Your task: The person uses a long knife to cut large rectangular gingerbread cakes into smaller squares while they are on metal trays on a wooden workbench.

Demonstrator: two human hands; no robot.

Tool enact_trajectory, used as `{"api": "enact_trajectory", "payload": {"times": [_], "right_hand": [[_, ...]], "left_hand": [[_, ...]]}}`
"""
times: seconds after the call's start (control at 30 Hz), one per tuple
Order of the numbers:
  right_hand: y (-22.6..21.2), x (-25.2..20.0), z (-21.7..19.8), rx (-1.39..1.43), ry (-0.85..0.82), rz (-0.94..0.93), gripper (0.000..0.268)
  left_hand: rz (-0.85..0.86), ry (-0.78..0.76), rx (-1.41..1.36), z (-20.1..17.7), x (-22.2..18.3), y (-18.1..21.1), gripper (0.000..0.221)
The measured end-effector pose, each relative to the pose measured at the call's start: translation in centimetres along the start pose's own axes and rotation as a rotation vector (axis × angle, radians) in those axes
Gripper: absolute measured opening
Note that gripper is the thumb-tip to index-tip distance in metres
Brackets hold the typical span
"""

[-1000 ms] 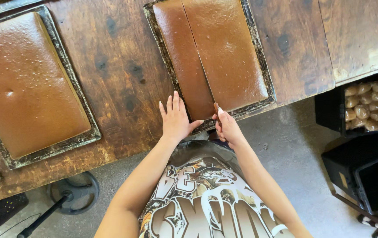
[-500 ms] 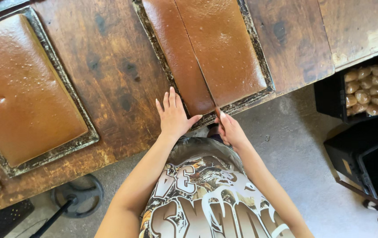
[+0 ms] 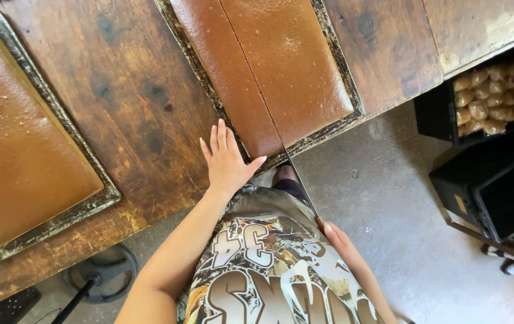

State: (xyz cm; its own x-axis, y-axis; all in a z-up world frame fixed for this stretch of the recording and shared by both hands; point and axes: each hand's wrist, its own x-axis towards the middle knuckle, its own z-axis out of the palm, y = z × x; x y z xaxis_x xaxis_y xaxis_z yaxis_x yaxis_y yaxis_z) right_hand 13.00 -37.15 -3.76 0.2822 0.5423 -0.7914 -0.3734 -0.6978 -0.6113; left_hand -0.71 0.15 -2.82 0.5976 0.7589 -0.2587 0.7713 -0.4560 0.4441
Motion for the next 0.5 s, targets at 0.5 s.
{"api": "enact_trajectory", "payload": {"times": [0.5], "right_hand": [[-6.0, -6.6, -8.4, 0.297, -0.091, 0.278, 0.05]], "left_hand": [[-0.014, 0.077, -0.087, -0.2, -2.2, 0.1, 0.131]]}}
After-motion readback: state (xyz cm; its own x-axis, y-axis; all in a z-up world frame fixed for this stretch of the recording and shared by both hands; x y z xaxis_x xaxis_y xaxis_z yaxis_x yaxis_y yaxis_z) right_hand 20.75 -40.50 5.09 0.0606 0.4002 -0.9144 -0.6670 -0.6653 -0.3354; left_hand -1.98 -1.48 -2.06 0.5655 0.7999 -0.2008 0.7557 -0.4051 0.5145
